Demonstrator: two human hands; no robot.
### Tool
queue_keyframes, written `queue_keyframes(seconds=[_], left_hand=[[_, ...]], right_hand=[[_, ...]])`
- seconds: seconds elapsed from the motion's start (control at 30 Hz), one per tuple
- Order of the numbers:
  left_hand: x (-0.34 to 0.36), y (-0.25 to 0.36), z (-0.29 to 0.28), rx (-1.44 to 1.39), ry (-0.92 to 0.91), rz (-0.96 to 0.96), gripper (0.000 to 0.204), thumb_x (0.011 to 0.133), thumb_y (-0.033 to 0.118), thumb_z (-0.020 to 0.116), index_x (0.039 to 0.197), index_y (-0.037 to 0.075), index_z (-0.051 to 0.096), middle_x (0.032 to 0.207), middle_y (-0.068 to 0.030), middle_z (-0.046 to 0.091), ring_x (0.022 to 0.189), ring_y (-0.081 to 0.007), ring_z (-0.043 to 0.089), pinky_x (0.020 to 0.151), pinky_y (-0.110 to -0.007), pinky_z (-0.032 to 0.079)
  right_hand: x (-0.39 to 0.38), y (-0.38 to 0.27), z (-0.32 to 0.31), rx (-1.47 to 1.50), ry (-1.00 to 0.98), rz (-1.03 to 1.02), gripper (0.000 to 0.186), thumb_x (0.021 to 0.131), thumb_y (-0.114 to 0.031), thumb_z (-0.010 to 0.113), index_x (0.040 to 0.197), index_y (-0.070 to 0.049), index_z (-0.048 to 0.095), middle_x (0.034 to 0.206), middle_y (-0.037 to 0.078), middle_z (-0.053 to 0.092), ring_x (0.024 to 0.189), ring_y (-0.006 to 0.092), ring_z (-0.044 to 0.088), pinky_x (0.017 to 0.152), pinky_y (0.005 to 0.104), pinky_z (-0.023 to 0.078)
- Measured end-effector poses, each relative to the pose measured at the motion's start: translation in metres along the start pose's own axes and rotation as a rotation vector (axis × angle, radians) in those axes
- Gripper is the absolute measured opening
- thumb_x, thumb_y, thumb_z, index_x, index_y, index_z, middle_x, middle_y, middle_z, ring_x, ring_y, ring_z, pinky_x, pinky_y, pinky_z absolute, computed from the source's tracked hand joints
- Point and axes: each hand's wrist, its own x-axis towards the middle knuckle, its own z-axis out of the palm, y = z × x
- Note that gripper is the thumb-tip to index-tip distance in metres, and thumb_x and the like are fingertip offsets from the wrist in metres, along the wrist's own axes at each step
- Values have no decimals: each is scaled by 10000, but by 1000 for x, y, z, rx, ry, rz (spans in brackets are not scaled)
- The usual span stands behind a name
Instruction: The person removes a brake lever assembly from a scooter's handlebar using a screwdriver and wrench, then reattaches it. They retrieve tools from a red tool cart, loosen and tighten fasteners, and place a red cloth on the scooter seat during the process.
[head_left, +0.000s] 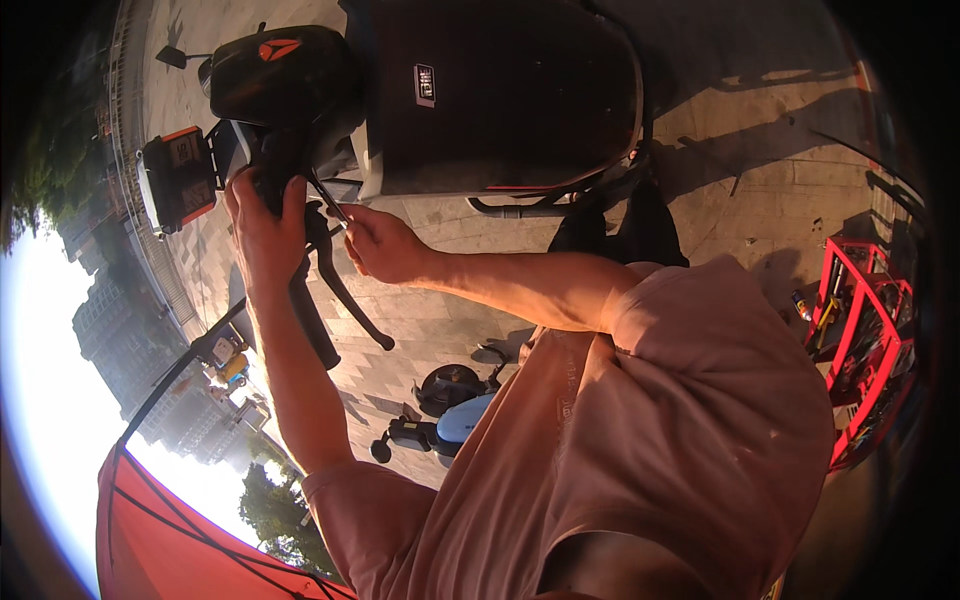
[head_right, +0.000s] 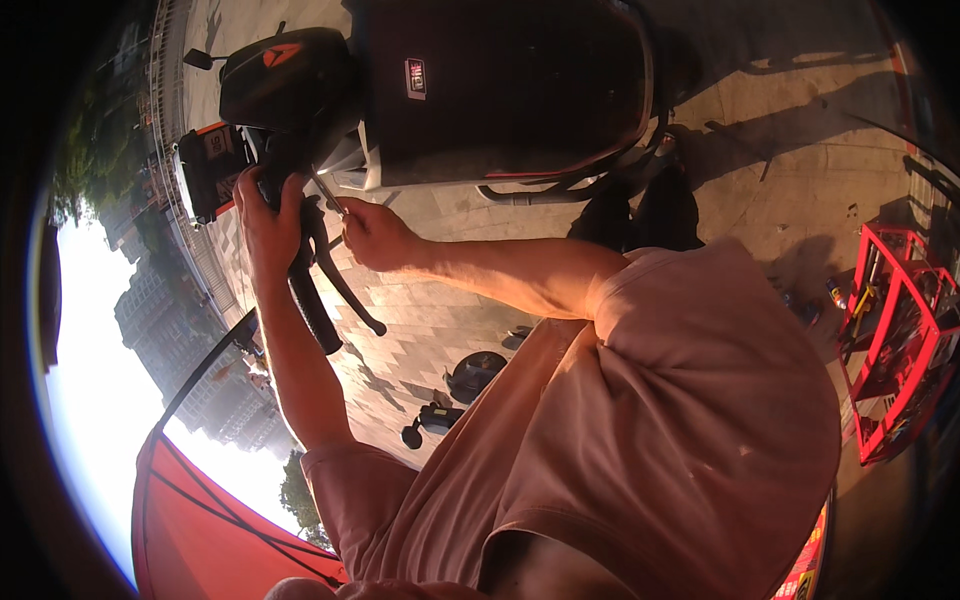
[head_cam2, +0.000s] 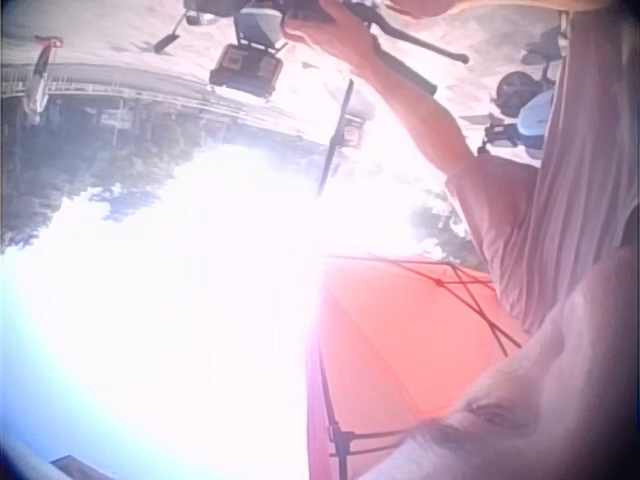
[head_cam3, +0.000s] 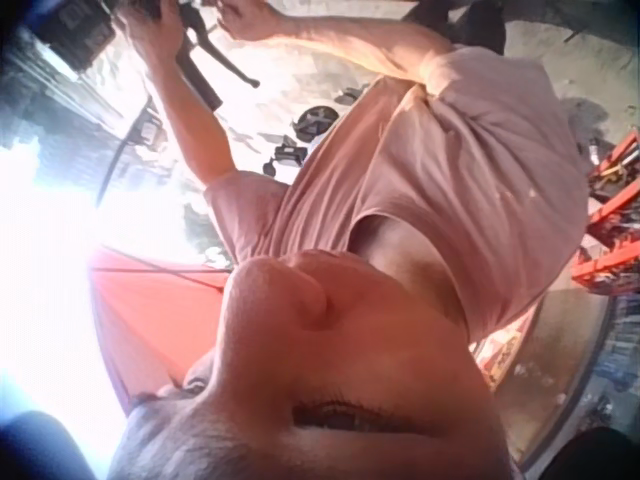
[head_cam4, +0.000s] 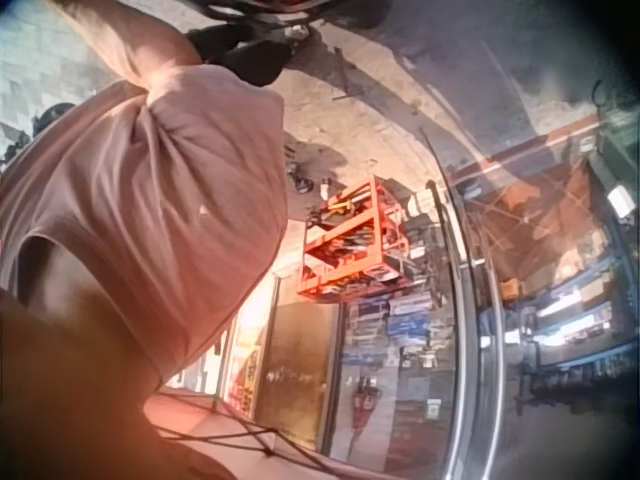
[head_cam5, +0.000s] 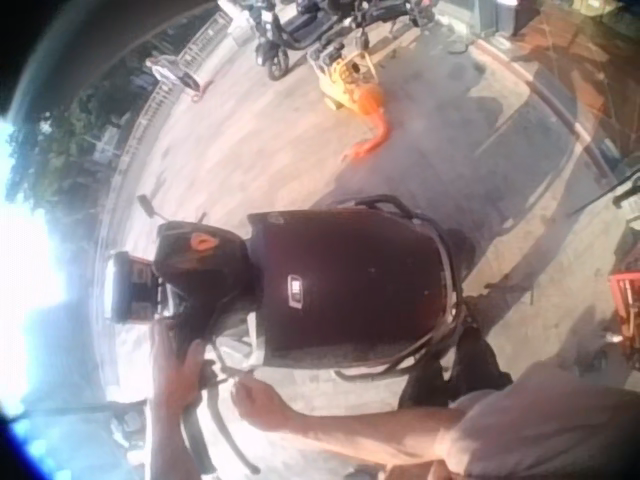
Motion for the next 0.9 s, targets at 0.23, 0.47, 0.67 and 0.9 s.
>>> queue_keyframes(seconds=[0.23,0.47,0.67,0.9], left_hand=[[0,8,2,18,-7,-95,479,892,338,593,1199,-5,461,1203,-224,477,1098,-417,506,910,-445,417],[1,3,4,47,29,-127,472,873,327,619,1167,-13,476,1148,-220,495,1051,-412,523,879,-449,427],[2,-2,6,-25,26,-101,458,819,291,679,1099,-3,467,1082,-195,496,945,-414,547,791,-469,447],[3,-4,9,-72,34,-83,427,787,213,696,1068,-1,456,1026,-191,485,937,-410,534,782,-470,437]], right_hand=[[-2,-17,2,-542,55,-231,259,935,-68,403,1170,-11,498,680,102,533,614,171,521,588,336,431],[0,-63,-2,-825,-132,80,259,873,-64,479,1085,81,444,830,201,597,796,292,603,688,372,464],[12,-63,4,-953,-194,96,254,848,-52,515,1020,110,423,912,237,599,884,327,618,741,367,472],[15,-59,-1,-1029,-231,91,213,843,-50,530,976,91,440,893,242,589,871,349,609,742,382,469]])
